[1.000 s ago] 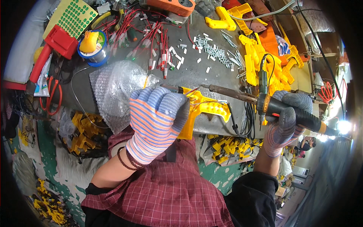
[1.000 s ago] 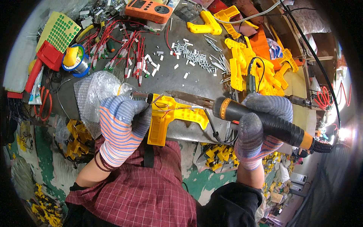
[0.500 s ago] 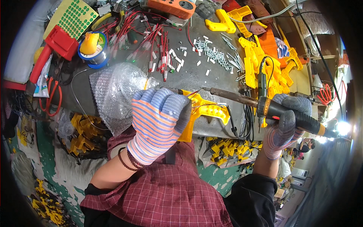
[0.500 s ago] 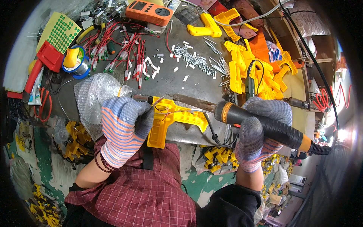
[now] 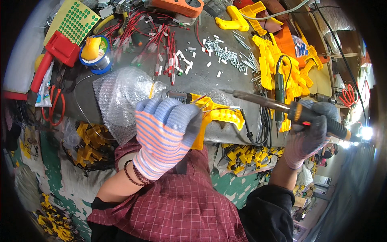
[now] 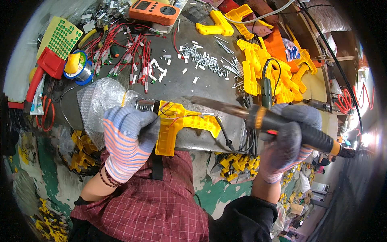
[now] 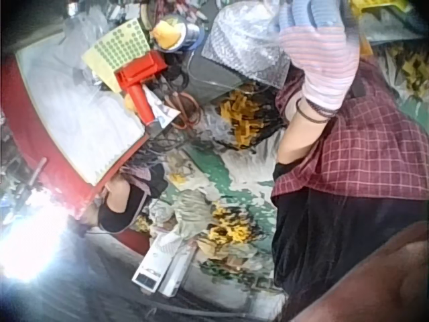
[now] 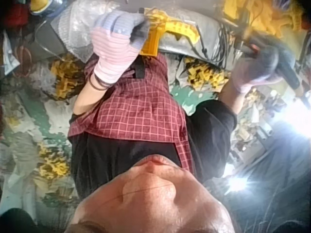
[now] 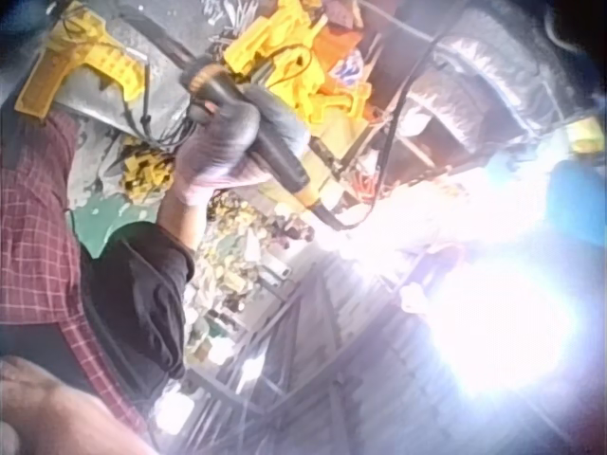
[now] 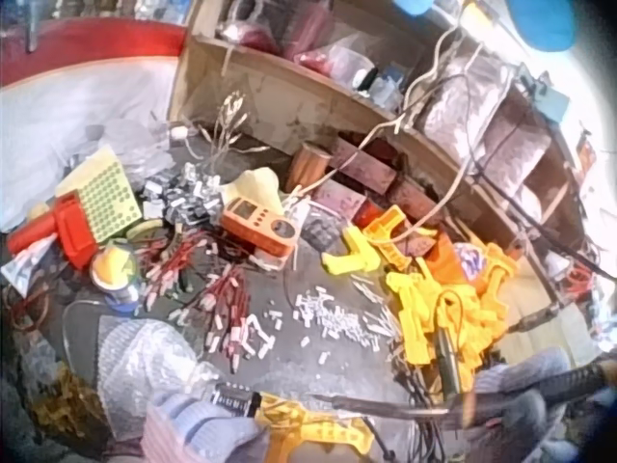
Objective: Soldering wires and electronic components into a yellow plastic device housing.
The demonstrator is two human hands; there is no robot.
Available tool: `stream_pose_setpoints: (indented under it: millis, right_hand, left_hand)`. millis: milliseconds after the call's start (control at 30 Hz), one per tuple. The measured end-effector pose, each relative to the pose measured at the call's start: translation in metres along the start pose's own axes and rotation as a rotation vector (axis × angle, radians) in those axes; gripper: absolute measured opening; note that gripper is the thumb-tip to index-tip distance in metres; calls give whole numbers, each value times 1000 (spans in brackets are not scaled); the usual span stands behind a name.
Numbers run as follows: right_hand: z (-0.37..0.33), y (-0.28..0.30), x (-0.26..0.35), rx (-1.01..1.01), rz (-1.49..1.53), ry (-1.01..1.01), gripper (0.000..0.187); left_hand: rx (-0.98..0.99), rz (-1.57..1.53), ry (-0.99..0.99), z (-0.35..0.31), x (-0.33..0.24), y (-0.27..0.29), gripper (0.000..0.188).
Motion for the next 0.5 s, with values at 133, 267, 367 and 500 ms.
stream_pose_setpoints:
  millis: [133, 267, 367, 500]
  right_hand:
    - [0, 38, -31, -156, 219, -244, 20]
    - [-14, 44, -68, -257, 278, -478, 13]
    - [-23, 42, -70, -154, 303, -547, 14]
    - [-26, 41, -77, -198, 283, -558, 14]
  left_hand:
    - [38, -174, 75, -9, -10, 5, 23]
    - [99, -213, 34, -12, -26, -11, 19]
    - [110, -195, 29, -7, -24, -22, 18]
    - [113, -176, 26, -6, -24, -28, 18]
Point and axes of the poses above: each hand's wrist, its own z-axis towards the middle knuckle, its own y-axis out of the back of the hand, x = y × z, the point moved 6 cm from there along z, towards the middle knuckle, and after that the axes turned 5 degrees about -z, right-handed, at the moved point
